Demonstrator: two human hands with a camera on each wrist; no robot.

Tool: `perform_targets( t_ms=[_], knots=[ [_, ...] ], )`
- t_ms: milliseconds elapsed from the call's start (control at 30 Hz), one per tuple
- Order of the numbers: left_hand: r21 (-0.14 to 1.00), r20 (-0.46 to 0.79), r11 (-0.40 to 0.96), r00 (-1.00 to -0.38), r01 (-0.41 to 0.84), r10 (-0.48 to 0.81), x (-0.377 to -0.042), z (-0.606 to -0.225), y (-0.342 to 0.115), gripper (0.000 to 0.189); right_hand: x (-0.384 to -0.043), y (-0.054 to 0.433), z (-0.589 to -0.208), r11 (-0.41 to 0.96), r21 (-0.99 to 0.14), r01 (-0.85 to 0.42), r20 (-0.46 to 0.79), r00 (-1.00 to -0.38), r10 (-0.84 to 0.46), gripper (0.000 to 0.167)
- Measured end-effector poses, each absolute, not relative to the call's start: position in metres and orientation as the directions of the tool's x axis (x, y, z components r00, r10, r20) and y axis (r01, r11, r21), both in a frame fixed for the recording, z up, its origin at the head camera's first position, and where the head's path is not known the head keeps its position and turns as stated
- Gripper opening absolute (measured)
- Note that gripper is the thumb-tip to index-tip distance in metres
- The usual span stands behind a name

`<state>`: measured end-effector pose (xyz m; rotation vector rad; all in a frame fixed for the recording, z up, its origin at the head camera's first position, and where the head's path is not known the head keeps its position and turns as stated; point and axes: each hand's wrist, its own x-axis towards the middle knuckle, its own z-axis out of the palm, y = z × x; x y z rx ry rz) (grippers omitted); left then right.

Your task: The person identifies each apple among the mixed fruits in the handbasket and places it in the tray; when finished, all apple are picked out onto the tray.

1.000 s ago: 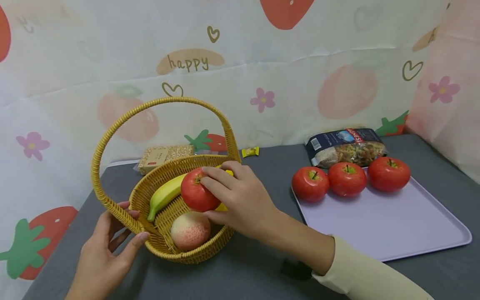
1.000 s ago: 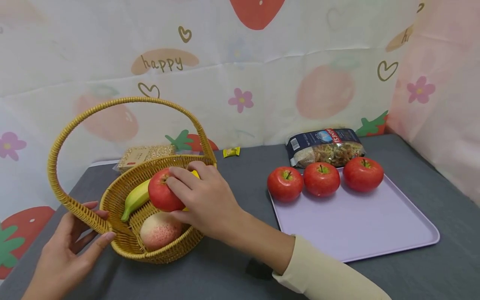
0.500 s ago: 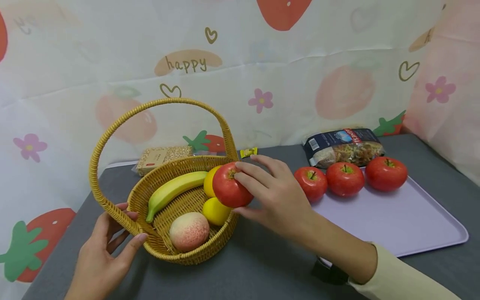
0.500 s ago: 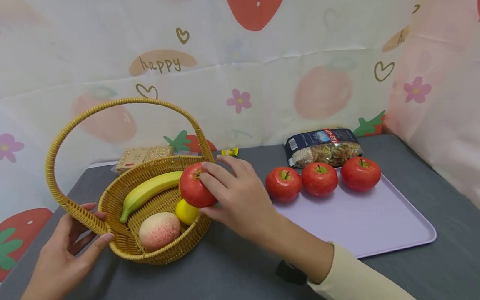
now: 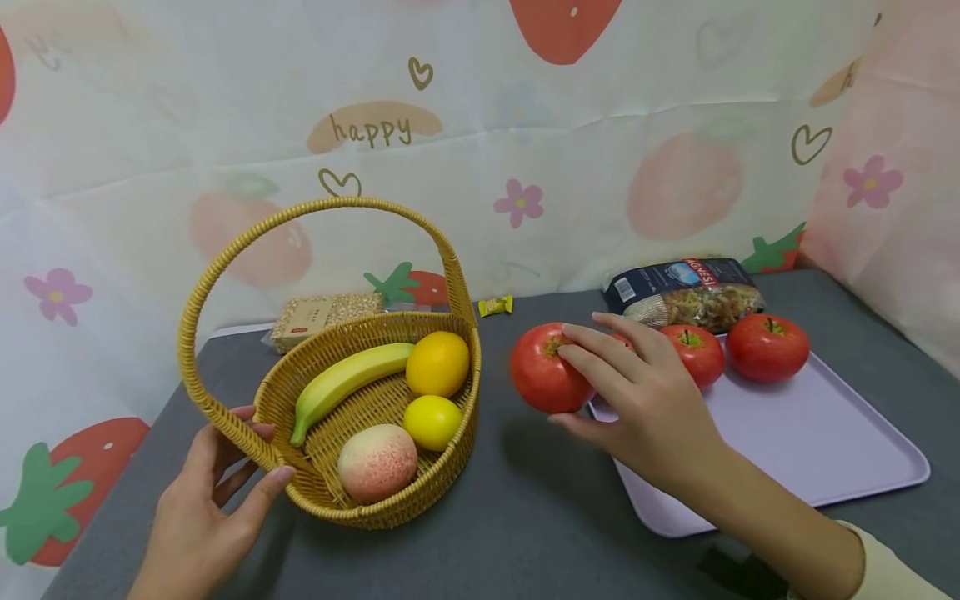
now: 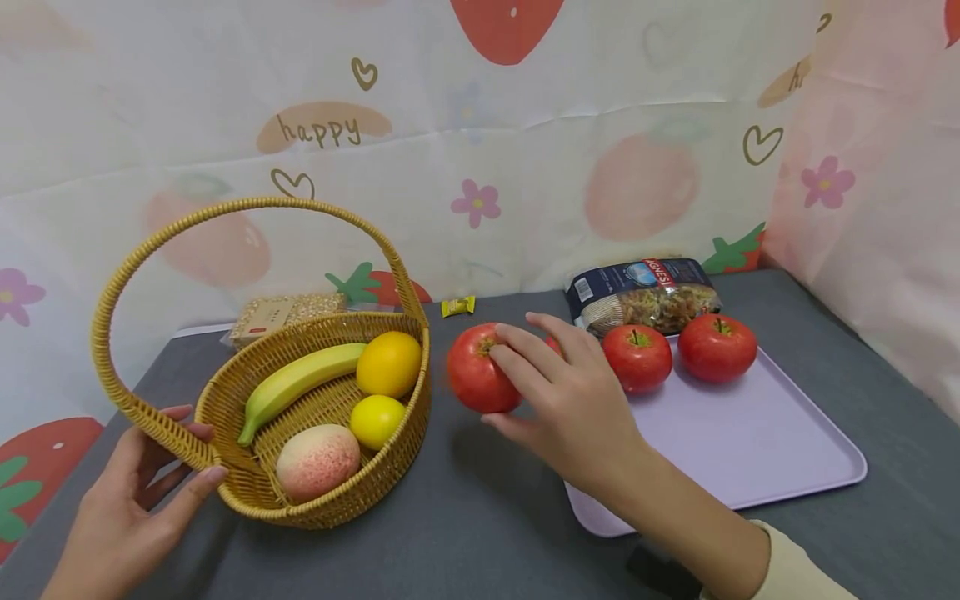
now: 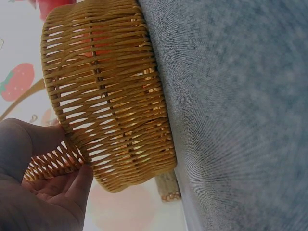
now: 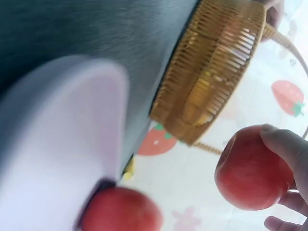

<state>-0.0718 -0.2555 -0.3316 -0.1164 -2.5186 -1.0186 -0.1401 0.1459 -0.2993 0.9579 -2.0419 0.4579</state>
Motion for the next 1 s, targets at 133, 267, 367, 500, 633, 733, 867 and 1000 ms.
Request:
perform_targets(
  t_ms=[133, 267, 367, 500, 633, 733, 867, 1000],
  knots=[
    [0.652, 0.402, 0.726, -0.912, 0.222, -0.082, -0.073, -0.331, -0.255, 0.069, -0.137, 0.168, -0.305, 0.676, -0.005, -0.737, 0.775, -0.430, -0.464, 0.058],
    [0.652, 0.397, 0.725, -0.915, 0.221, -0.079, -0.073, -0.332, -0.255, 0.069, -0.132, 0.186, -0.311, 0.695, -0.019, -0.719, 0.767, -0.456, -0.451, 0.061],
    [0.651, 0.402, 0.724, -0.912, 0.227, -0.075, -0.073, -0.332, -0.256, 0.068, -0.128, 0.197, -0.316, 0.705, -0.012, -0.709, 0.766, -0.460, -0.449, 0.066],
    [0.650, 0.400, 0.728, -0.913, 0.218, -0.084, -0.072, -0.333, -0.257, 0.069, -0.126, 0.206, -0.320, 0.708, 0.001, -0.707, 0.756, -0.463, -0.463, 0.069],
    [0.649, 0.395, 0.732, -0.914, 0.208, -0.090, -0.072, -0.332, -0.258, 0.069, -0.127, 0.212, -0.325, 0.709, -0.009, -0.706, 0.728, -0.491, -0.480, 0.073],
    [0.652, 0.396, 0.729, -0.914, 0.211, -0.089, -0.072, -0.332, -0.257, 0.069, -0.128, 0.215, -0.329, 0.697, -0.007, -0.717, 0.697, -0.503, -0.511, 0.072],
    [0.658, 0.392, 0.722, -0.916, 0.212, -0.088, -0.073, -0.332, -0.257, 0.068, -0.127, 0.217, -0.334, 0.681, 0.001, -0.732, 0.634, -0.527, -0.566, 0.060],
    [0.662, 0.383, 0.721, -0.919, 0.204, -0.091, -0.073, -0.333, -0.256, 0.069, -0.125, 0.217, -0.336, 0.698, 0.003, -0.716, 0.581, -0.566, -0.584, 0.073]
  ],
)
